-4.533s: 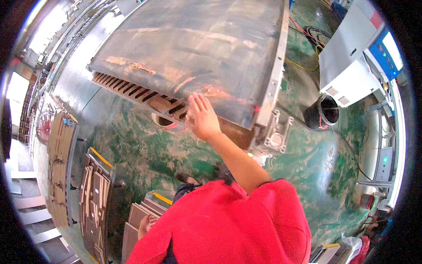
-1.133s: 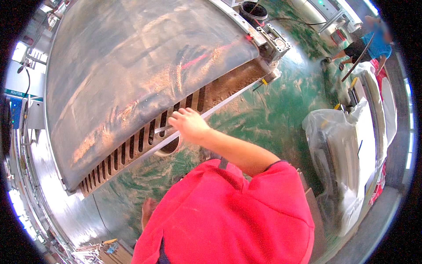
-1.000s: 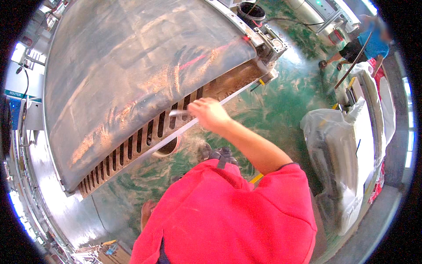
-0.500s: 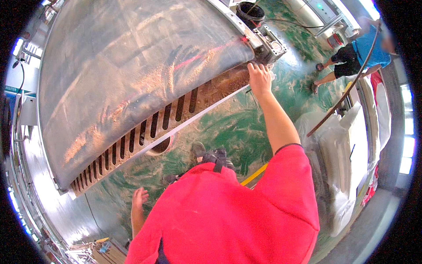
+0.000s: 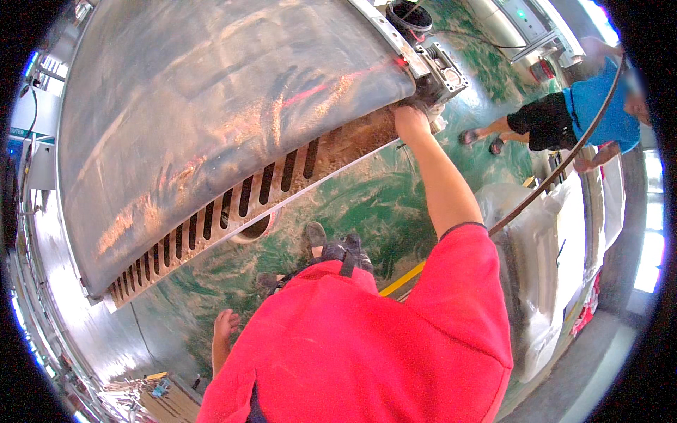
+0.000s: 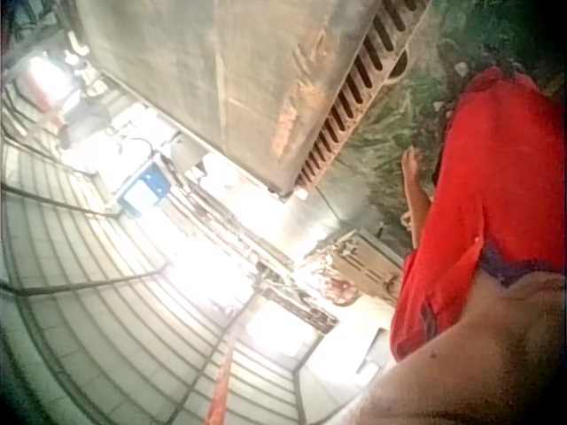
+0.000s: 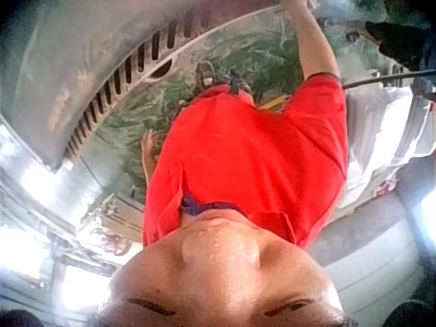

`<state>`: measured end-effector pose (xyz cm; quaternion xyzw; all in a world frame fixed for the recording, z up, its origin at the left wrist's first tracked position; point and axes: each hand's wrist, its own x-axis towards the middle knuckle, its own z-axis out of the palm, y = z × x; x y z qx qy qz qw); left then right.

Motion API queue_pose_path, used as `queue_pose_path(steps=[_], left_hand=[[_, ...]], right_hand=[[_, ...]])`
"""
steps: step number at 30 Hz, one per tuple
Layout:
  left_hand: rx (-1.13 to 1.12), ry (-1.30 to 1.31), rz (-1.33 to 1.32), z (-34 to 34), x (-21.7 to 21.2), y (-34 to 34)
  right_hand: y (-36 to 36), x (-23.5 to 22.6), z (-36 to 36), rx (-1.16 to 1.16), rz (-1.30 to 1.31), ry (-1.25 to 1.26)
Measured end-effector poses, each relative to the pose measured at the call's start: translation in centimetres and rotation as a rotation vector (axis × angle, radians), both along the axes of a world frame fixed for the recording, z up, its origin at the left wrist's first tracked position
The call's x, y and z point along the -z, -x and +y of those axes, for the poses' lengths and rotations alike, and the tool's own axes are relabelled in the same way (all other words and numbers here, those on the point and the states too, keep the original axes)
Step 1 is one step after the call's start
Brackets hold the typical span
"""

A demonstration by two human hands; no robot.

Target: The person removes cut wood panels from a CNC machine table, inspects them, and stacks them on a nearby rack. They also wipe sawdust from the machine surface and handle several large and small panels by hand.

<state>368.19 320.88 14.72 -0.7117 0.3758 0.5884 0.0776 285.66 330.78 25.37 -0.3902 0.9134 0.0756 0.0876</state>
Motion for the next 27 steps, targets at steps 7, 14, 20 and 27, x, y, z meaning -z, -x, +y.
queue_pose_path(steps=[7, 14, 20, 27], left_hand=[[-0.071, 0.001, 0.036, 0.0, -0.3, -0.8], [-0.042, 0.017, 0.065, -0.8, -0.2, -2.6], [-0.078, 0.011, 0.060, -1.2, -0.6, -5.6], [-0.062, 0.035, 0.093, -2.5, -0.6, -9.5]], right_hand=[[-4.0, -1.8, -1.3, -0.198, -0.113, 0.009], [-8.2, -2.5, -2.8, -0.280, -0.168, 0.125], [-13.7, -3.4, -5.1, -0.333, -0.218, 0.116], [-21.3, -3.7, -8.2, -0.415, -0.266, 0.160]])
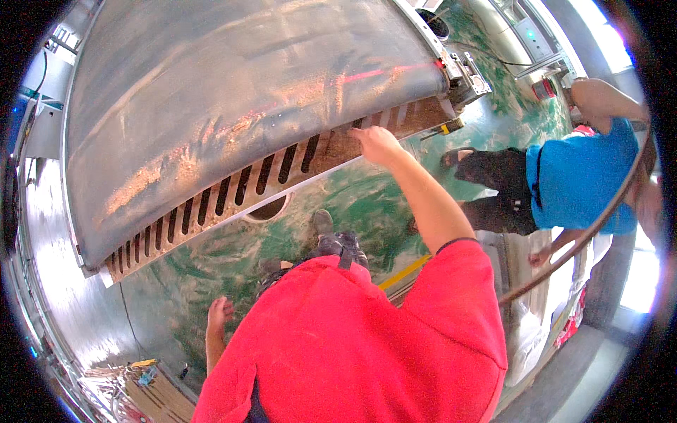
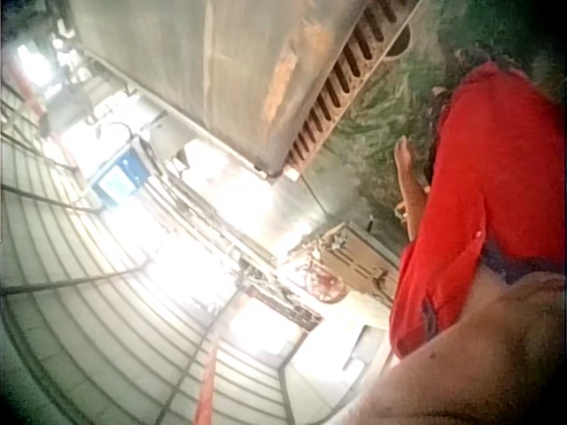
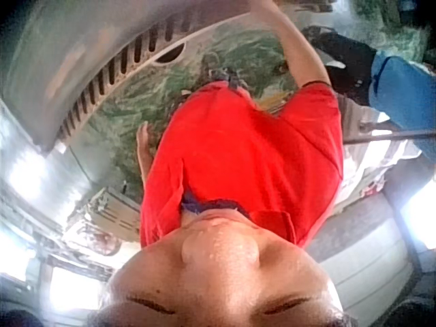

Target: The person removes cut wood panels from a CNC machine table, inspects them, and stacks them on a nearby rack. They also wipe sawdust from the machine surface and handle several large and small panels by hand.

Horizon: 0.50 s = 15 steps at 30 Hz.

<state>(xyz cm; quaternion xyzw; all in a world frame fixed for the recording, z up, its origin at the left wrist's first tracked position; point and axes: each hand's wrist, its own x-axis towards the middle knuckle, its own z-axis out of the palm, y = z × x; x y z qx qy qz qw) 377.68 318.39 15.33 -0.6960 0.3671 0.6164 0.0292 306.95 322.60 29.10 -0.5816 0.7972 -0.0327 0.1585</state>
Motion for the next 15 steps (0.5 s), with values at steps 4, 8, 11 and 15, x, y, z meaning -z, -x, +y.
queue_pose_path(steps=[4, 8, 11, 15], left_hand=[[0.004, 0.017, 0.010, -0.8, 0.7, -2.3], [-0.022, 0.022, 0.003, -1.7, 0.6, -4.4], [-0.022, 0.011, 0.006, -2.5, 0.4, -6.1], [-0.073, 0.026, 0.025, -3.3, 0.0, -9.1]], right_hand=[[-4.9, 0.7, -2.1, 0.034, -0.038, -0.056], [-11.2, -1.0, -4.7, 0.000, -0.081, -0.097], [-15.8, -0.8, -6.5, -0.001, -0.110, -0.059], [-22.5, -0.1, -9.3, -0.043, -0.172, 0.079]])
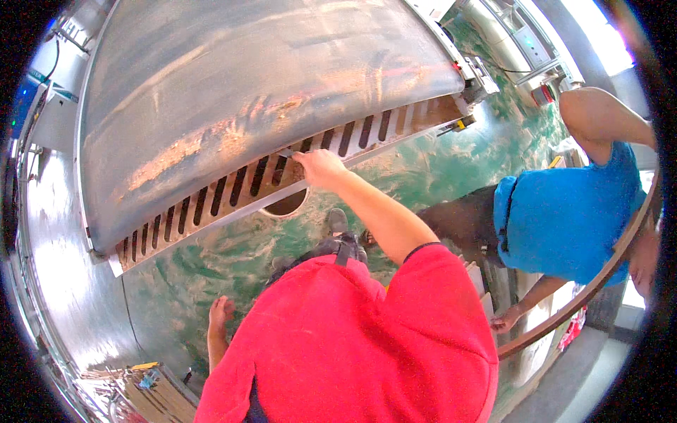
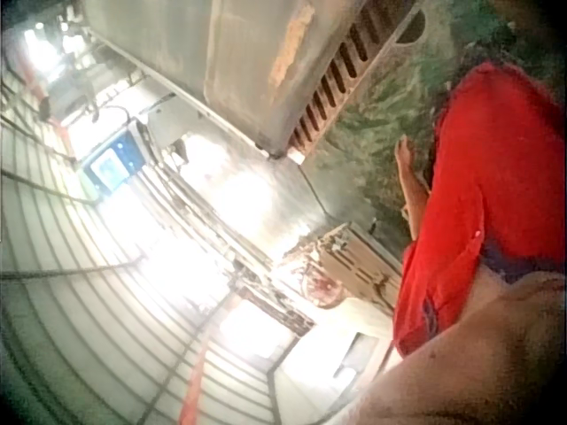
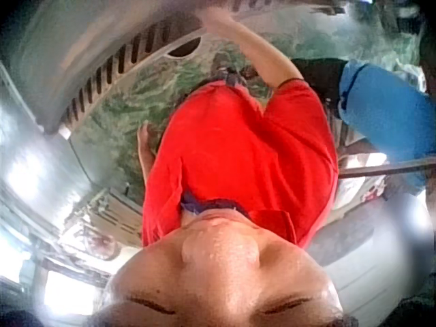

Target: The person removes cut wood panels from a CNC machine table, inspects them, and stacks them on a nearby rack. They also wipe sawdust from the machine surface and handle several large and small panels by hand.

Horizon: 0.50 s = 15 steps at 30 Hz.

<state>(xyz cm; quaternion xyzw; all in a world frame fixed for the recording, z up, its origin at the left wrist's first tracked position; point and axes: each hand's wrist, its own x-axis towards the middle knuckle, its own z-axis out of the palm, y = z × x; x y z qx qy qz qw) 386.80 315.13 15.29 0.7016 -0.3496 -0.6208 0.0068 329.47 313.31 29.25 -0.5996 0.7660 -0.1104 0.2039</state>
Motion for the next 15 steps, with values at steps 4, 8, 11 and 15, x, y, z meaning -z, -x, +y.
queue_pose_path(steps=[4, 8, 11, 15], left_hand=[[-0.028, 0.049, 0.046, -0.5, 0.2, -3.7], [-0.110, 0.107, 0.061, -1.6, -2.1, -6.0], [-0.165, 0.132, 0.077, -2.8, -2.8, -7.8], [-0.260, 0.155, 0.092, -3.3, -3.7, -9.4]], right_hand=[[-6.8, 0.9, -3.1, -0.034, -0.016, 0.069], [-14.2, 0.9, -6.5, -0.064, -0.039, 0.065], [-19.0, 1.2, -9.3, -0.102, -0.087, 0.070], [-23.8, 0.1, -11.9, -0.169, -0.154, 0.039]])
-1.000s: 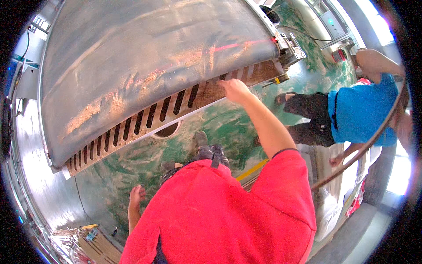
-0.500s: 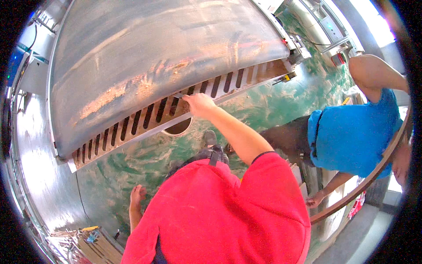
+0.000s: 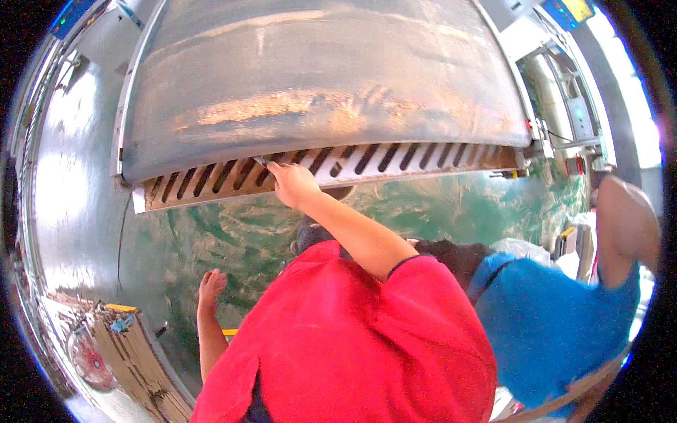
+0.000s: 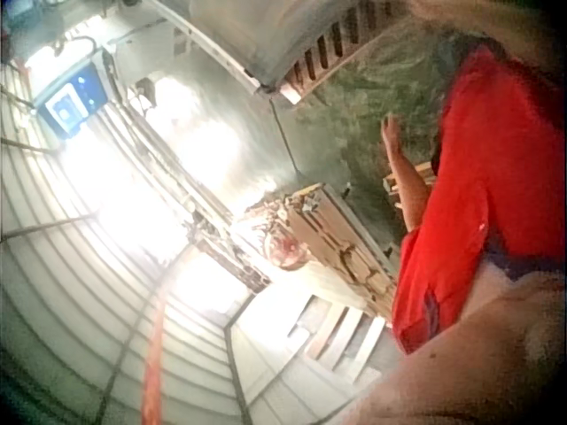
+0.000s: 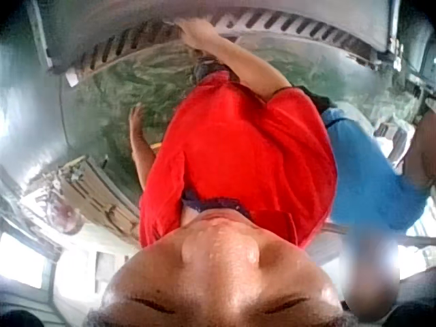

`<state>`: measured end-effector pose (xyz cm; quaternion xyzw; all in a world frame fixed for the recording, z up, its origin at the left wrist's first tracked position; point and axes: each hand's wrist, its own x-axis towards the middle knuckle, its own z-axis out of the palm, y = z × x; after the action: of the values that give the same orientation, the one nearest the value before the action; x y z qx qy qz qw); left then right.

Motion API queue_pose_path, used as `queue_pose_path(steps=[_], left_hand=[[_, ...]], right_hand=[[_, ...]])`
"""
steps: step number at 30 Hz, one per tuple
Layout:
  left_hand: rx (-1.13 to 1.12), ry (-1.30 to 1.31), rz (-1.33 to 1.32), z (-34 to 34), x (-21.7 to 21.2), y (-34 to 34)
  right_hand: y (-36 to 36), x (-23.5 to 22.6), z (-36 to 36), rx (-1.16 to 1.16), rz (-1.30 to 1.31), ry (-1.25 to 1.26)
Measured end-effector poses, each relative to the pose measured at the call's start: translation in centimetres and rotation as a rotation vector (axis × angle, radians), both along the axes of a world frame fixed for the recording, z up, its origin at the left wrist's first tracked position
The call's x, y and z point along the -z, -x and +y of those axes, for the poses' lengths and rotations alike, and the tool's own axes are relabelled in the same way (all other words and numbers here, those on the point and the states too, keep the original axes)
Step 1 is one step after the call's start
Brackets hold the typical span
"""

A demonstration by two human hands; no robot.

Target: The person removes cut wood panels from a CNC machine table, inspects them, and stacks them on a nearby rack. They also wipe sawdust from the machine surface and handle several large and small panels by hand.

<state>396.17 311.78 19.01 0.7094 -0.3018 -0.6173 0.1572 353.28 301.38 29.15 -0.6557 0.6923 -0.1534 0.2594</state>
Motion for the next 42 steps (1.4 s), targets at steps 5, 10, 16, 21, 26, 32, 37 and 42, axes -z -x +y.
queue_pose_path(steps=[5, 10, 16, 21, 26, 32, 37, 42], left_hand=[[-0.002, -0.070, -0.042, -1.1, 3.1, -3.2], [-0.058, -0.188, -0.112, -2.9, 3.0, -5.8], [-0.093, -0.262, -0.121, -7.3, 4.8, -8.6], [-0.049, -0.251, -0.056, -12.7, 4.7, -7.4], [0.039, -0.301, -0.026, -16.7, 7.1, -8.4], [0.234, -0.269, 0.066, -22.2, 7.6, -8.8], [0.332, -0.387, -0.004, -22.7, 8.0, -7.6], [0.383, -0.411, -0.030, -24.1, 8.3, -7.2]], right_hand=[[-0.1, -1.5, -1.6, -0.053, -0.002, 0.033], [3.1, -1.6, -0.8, -0.183, 0.156, 0.247], [4.6, -2.1, 0.4, -0.130, 0.249, 0.172], [4.9, -0.5, 0.7, -0.049, 0.213, 0.126], [4.9, -0.6, 0.7, -0.006, 0.187, 0.081], [3.7, -2.7, 0.2, 0.102, 0.194, 0.123], [4.7, -8.1, -0.4, 0.137, -0.018, 0.112], [10.0, -14.5, -1.2, 0.282, -0.058, 0.232]])
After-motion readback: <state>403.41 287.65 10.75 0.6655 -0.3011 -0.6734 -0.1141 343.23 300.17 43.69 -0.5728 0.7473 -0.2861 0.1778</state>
